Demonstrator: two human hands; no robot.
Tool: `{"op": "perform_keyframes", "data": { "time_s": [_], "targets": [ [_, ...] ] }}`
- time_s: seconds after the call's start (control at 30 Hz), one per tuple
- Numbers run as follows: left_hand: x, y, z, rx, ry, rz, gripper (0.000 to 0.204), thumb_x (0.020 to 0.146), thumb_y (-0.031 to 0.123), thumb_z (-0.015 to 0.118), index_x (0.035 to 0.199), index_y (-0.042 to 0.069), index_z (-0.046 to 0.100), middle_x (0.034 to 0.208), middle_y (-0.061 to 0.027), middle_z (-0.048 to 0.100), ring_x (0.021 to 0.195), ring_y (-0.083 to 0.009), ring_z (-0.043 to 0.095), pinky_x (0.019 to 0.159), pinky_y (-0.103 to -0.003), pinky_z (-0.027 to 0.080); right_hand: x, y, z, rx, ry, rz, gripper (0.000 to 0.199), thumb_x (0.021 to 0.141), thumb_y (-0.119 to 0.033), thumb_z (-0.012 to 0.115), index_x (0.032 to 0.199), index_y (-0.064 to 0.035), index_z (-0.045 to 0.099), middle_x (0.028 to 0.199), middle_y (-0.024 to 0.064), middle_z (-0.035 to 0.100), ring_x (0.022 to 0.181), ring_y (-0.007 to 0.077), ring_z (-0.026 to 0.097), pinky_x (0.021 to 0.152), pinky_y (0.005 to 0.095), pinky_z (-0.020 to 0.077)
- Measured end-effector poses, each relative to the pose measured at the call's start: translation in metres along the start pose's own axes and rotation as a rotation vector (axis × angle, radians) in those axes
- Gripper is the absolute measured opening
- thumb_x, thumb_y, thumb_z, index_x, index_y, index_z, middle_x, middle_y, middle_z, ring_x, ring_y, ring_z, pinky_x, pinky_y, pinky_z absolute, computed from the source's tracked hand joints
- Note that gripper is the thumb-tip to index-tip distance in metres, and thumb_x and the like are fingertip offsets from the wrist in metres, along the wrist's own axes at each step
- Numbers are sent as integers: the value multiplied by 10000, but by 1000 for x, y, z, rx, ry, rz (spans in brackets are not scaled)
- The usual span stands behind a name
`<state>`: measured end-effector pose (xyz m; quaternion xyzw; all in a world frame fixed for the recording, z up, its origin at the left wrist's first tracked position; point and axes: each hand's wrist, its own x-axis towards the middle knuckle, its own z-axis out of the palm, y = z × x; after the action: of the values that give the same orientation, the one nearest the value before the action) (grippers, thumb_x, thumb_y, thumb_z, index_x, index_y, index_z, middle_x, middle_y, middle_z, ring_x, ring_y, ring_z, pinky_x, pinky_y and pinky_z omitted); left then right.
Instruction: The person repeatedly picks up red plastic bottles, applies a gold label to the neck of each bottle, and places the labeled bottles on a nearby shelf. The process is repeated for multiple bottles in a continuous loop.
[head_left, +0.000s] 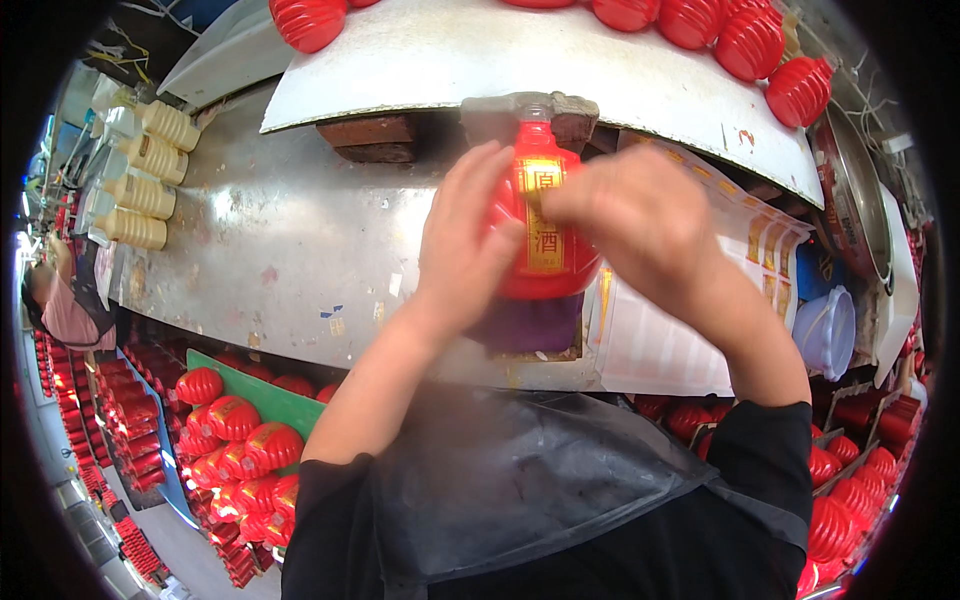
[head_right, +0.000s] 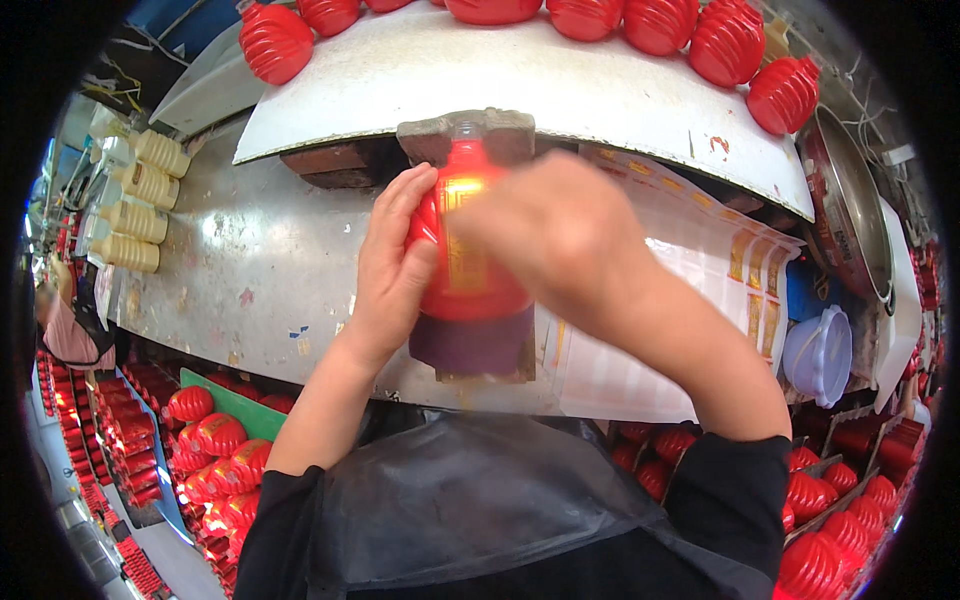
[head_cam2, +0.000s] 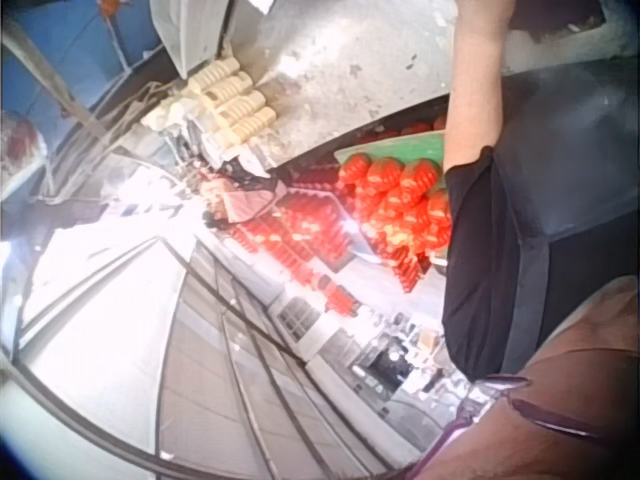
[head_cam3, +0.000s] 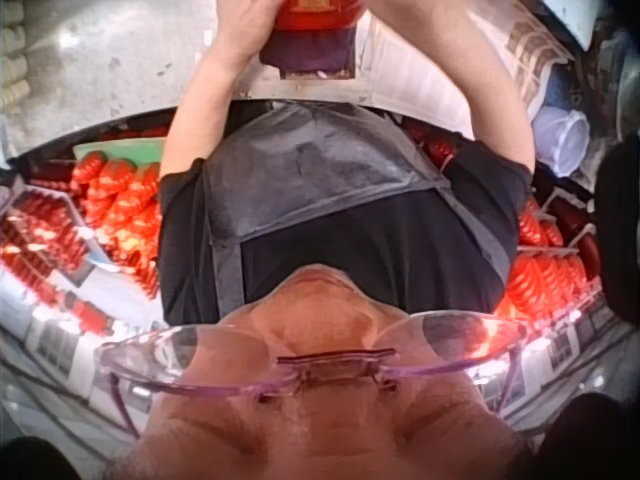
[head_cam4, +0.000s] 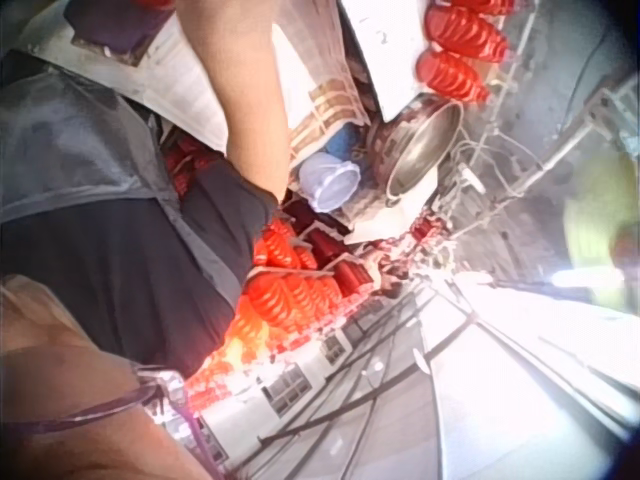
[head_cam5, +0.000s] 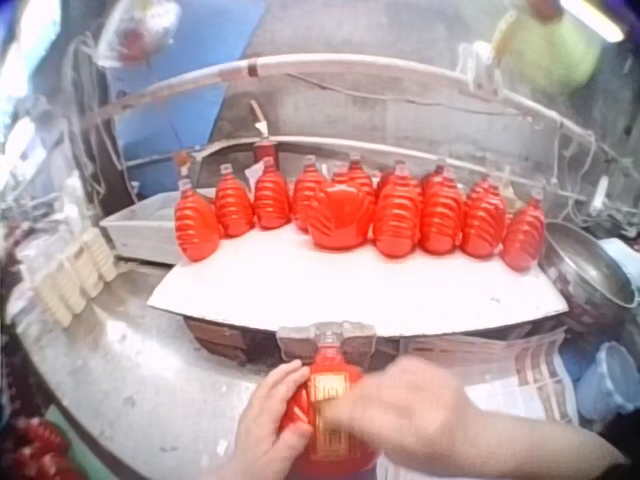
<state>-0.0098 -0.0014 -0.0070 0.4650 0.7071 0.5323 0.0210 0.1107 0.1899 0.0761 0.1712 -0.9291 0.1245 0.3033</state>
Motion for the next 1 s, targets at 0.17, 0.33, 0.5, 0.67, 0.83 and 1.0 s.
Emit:
{"op": "perform_keyframes", "data": {
  "time_s": [0.17,0.33,0.5,0.67,0.83,1.0],
  "targets": [
    [-2,-1,0,-110,6,-32,531,1033,281,544,1491,13,525,1560,-228,477,1459,-397,443,1223,-455,329,-39,-45,10,88,-15,-247,226,716,-60,737,942,-59,755,1021,66,767,913,206,753,729,333,580],
    [-1,0,1,-112,0,-37,518,1032,242,546,1491,3,521,1557,-221,480,1465,-381,438,1232,-442,314,-35,-35,2,150,179,67,271,726,29,823,966,-83,763,980,79,787,835,235,750,692,335,533],
    [-2,0,-1,-237,-16,-101,531,1028,223,544,1508,0,498,1563,-214,472,1481,-355,423,1240,-430,305,-28,-52,23,105,168,-76,203,777,-68,773,978,-85,787,1028,78,778,927,226,738,748,357,546],
    [-3,2,-6,-360,-77,-216,562,1072,193,518,1578,-23,405,1616,-139,412,1514,-236,359,1266,-369,247,-39,-57,24,284,89,60,260,785,-51,791,1035,-34,723,1016,113,748,848,258,731,705,363,555],
    [4,8,-3,-355,-27,-301,664,939,244,676,1517,-5,464,1545,-204,479,1468,-334,443,1228,-418,335,-3,-14,17,243,133,376,290,858,-28,757,1136,-24,677,927,163,685,828,376,693,705,435,567],
    [26,11,-7,-297,-142,-398,619,912,145,750,1431,-15,454,1367,-116,545,1269,-182,538,1111,-344,438,30,33,22,180,1,417,175,920,-157,672,1043,-36,703,925,196,687,870,411,682,789,482,548]
  ]
}}
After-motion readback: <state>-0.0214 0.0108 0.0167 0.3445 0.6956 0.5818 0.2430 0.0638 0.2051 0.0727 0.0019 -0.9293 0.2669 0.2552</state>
